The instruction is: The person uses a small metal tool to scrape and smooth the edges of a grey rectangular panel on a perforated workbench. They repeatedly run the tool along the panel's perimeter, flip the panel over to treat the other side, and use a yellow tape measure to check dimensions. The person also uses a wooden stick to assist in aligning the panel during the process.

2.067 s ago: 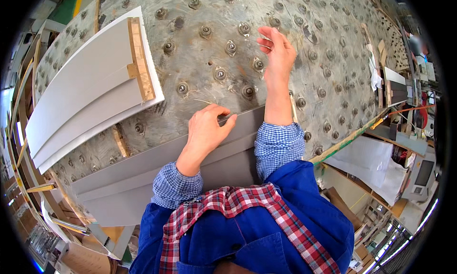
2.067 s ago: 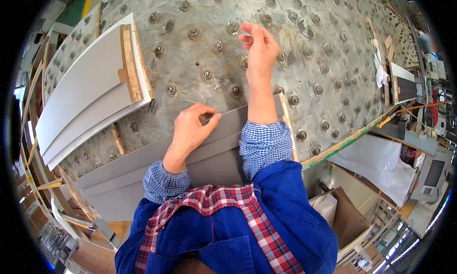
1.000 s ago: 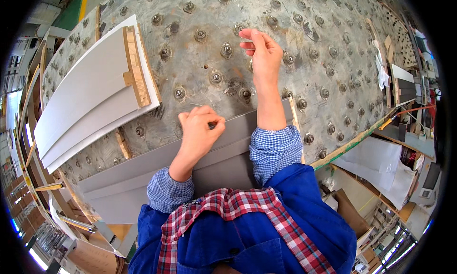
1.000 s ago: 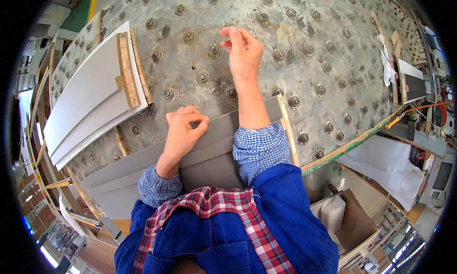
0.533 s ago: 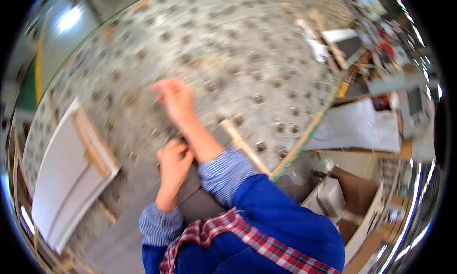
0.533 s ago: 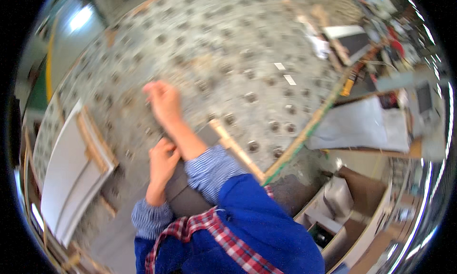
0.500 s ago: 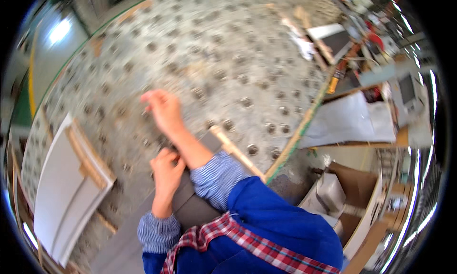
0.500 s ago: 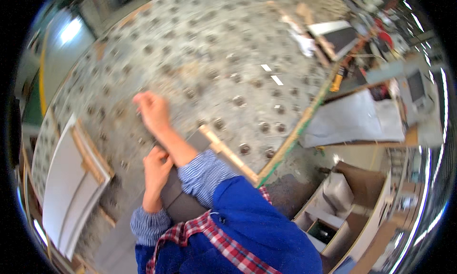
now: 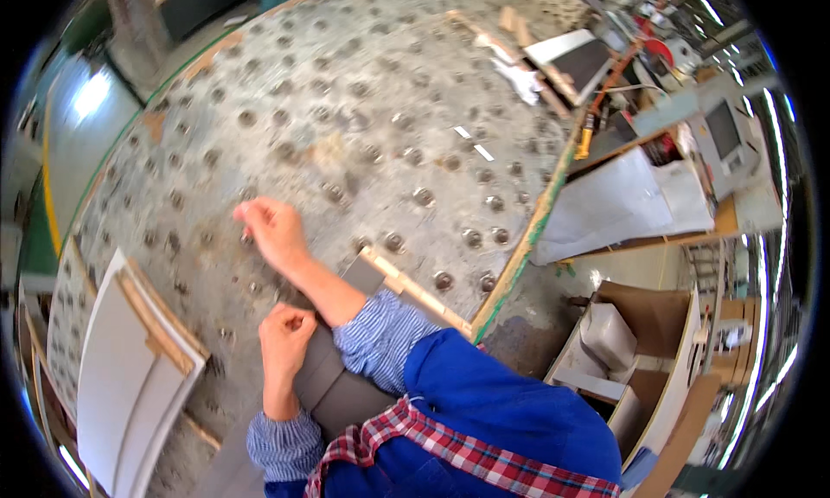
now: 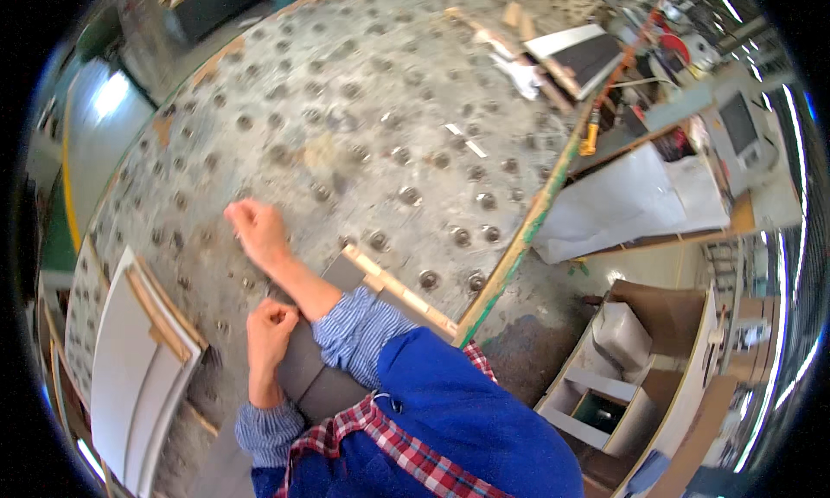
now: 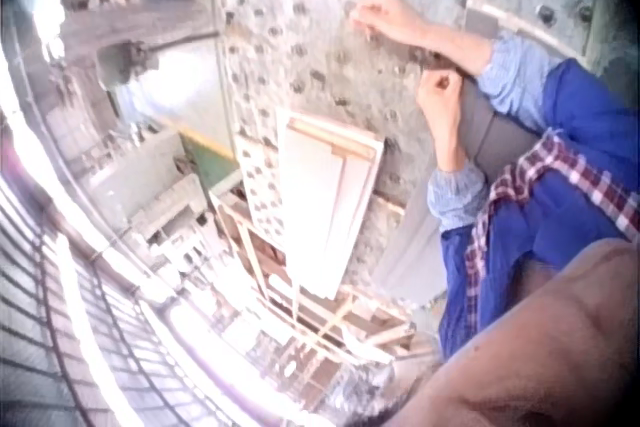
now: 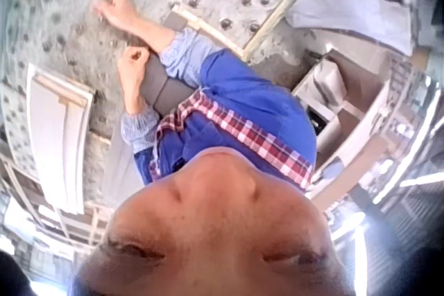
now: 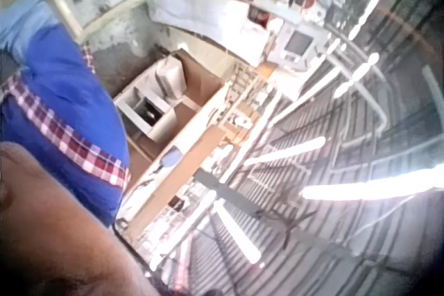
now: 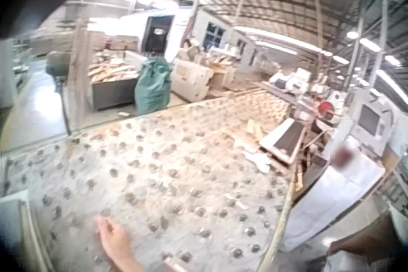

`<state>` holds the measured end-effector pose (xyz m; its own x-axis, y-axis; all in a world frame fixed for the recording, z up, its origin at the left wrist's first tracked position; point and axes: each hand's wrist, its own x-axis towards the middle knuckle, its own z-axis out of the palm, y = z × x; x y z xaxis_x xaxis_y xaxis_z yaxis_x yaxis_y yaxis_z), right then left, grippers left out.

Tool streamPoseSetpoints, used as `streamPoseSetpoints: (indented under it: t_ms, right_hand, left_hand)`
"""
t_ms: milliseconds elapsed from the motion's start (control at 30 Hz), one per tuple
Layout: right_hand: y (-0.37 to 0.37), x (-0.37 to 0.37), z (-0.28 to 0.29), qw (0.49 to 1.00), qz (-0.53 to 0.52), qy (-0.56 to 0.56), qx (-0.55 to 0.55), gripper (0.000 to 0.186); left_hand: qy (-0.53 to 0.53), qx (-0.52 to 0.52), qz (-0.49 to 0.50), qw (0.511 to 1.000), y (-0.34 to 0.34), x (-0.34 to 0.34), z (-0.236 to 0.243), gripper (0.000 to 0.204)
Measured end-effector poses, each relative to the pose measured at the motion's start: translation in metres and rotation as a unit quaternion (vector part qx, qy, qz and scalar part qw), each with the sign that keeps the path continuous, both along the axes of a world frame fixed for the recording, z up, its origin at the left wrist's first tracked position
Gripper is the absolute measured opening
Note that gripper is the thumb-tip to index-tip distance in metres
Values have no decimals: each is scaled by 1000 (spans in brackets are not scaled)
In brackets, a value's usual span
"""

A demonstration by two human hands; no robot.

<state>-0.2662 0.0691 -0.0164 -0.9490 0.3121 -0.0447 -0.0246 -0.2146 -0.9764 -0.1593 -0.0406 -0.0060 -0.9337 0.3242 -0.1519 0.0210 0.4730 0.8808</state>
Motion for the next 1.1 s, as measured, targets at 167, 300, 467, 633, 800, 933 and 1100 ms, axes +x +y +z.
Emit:
streamPoseSetpoints:
  t_ms: [167,300,467,633,800,933,1100]
  right_hand:
    - [4,3,8,999,-33,19,-3,22]
    - [6,4,16,1000,-24,-3,-3,24]
    - [3,3,13,1000,-21,-8,10,24]
    - [7,2,13,999,-15,-15,25,23]
    - [8,2,12,999,-8,-18,37,23]
    - [6,3,15,999,-7,-13,38,23]
    - [7,3,13,999,-13,-14,36,23]
  left_hand:
    - [-15,-32,12,999,-27,9,10,12]
    - [32,-84,17,996,-59,17,5,11]
    - [-70,-98,56,991,-106,27,-1,12]
    - [36,-55,79,995,-106,28,8,11]
    - [325,-110,-211,915,-50,21,10,23]
    - [422,-145,-310,840,-26,10,-3,33]
    - [395,-93,-330,852,-48,-2,-2,33]
